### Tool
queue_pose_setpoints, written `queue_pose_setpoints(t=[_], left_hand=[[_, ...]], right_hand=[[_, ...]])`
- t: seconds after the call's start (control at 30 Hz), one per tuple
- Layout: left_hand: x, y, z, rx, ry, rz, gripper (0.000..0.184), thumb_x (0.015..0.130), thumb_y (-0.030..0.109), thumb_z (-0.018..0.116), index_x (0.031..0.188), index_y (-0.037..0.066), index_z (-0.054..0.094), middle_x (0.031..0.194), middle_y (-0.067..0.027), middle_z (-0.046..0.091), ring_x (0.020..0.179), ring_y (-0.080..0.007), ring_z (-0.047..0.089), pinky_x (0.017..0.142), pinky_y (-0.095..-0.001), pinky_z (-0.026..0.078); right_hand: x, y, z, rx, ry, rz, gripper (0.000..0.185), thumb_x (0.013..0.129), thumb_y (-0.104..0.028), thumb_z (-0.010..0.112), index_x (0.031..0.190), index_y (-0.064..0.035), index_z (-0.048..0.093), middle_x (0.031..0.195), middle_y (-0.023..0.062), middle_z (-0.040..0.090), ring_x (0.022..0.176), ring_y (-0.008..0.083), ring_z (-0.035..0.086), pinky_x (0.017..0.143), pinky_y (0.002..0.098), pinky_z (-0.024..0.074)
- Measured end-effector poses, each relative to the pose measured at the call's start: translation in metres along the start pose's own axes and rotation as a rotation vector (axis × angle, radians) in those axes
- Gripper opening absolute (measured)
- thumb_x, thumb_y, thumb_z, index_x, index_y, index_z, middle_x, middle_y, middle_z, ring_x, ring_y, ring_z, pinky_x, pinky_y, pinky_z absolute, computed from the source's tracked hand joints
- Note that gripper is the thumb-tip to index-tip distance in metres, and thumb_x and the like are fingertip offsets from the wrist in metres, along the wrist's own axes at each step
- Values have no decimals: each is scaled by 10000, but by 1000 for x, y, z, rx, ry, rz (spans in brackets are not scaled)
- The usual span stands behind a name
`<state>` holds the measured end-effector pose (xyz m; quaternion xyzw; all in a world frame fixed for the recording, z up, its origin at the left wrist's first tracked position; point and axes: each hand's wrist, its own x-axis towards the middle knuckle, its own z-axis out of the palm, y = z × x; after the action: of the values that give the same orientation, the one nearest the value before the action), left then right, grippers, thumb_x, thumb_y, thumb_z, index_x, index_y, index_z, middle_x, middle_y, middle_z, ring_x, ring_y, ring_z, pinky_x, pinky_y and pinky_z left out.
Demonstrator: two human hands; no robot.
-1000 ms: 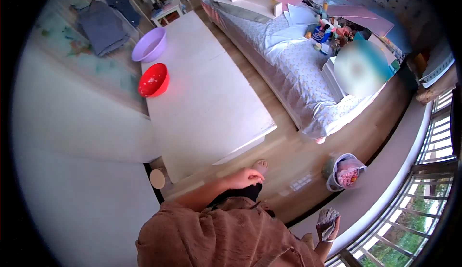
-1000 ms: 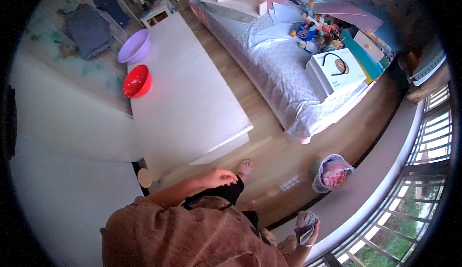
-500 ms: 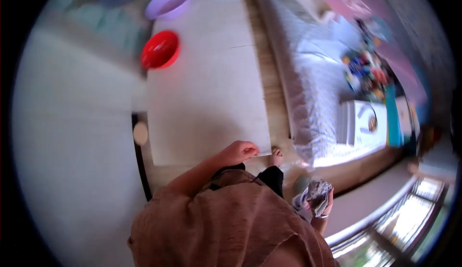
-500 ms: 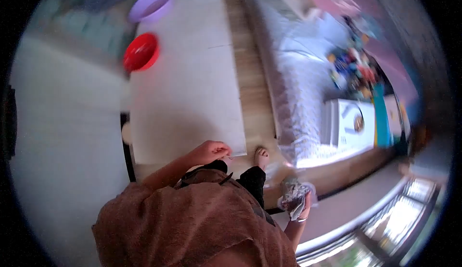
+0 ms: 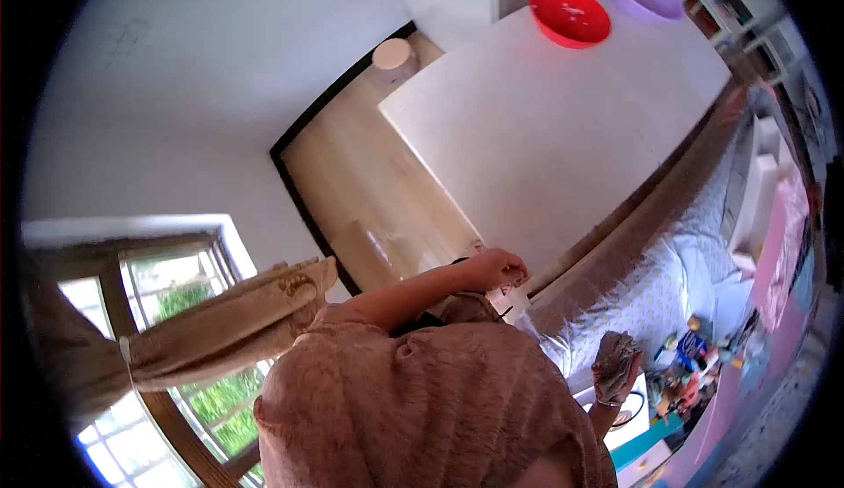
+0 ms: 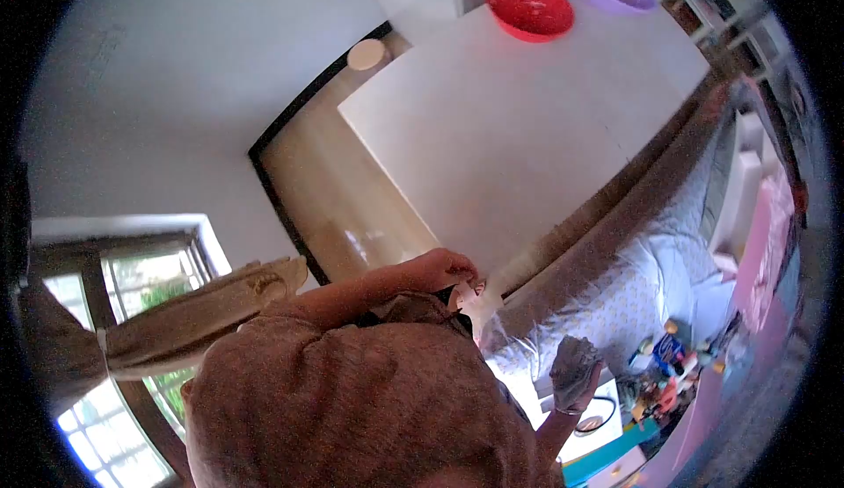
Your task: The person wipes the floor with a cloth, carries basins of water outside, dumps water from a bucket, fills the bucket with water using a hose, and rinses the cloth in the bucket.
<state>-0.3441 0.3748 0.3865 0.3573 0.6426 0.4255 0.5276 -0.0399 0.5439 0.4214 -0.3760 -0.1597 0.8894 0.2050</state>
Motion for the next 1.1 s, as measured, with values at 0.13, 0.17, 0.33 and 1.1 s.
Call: queue_pose_setpoints(t=[0.13, 0.17, 0.33, 1.1], left_hand=[[-5, -11, -4, 36, 151, 4, 160, 794, 133, 469, 853, 15, 560, 704, -90, 586, 508, -140, 564, 526, -255, 449], [-3, -10, -8, 32, 154, 8, 160, 794, 133, 469, 853, 15, 560, 704, -90, 586, 508, -140, 564, 526, -255, 449], [5, 10, -26, 34, 116, -90, 182, 784, 129, 500, 921, 26, 560, 853, -113, 586, 795, -187, 555, 717, -300, 435], [120, 58, -4, 28, 649, -230, 152, 779, 120, 500, 871, 23, 572, 807, -119, 583, 680, -228, 553, 630, -298, 444]], right_hand=[[37, -12, 26, -85, -63, 142, 380, 829, -414, 364, 1056, -123, 455, 1101, 58, 472, 895, 232, 473, 722, 352, 410], [45, -12, 31, -92, -64, 142, 380, 829, -414, 364, 1056, -123, 455, 1101, 58, 472, 895, 232, 473, 722, 352, 410], [63, -20, 74, -137, 63, 119, 406, 834, -450, 315, 1018, -115, 449, 940, 66, 488, 781, 229, 497, 592, 310, 431], [278, -178, 98, -253, -272, 520, 430, 842, -410, 334, 1009, -53, 506, 986, 93, 550, 857, 221, 545, 650, 354, 486]])
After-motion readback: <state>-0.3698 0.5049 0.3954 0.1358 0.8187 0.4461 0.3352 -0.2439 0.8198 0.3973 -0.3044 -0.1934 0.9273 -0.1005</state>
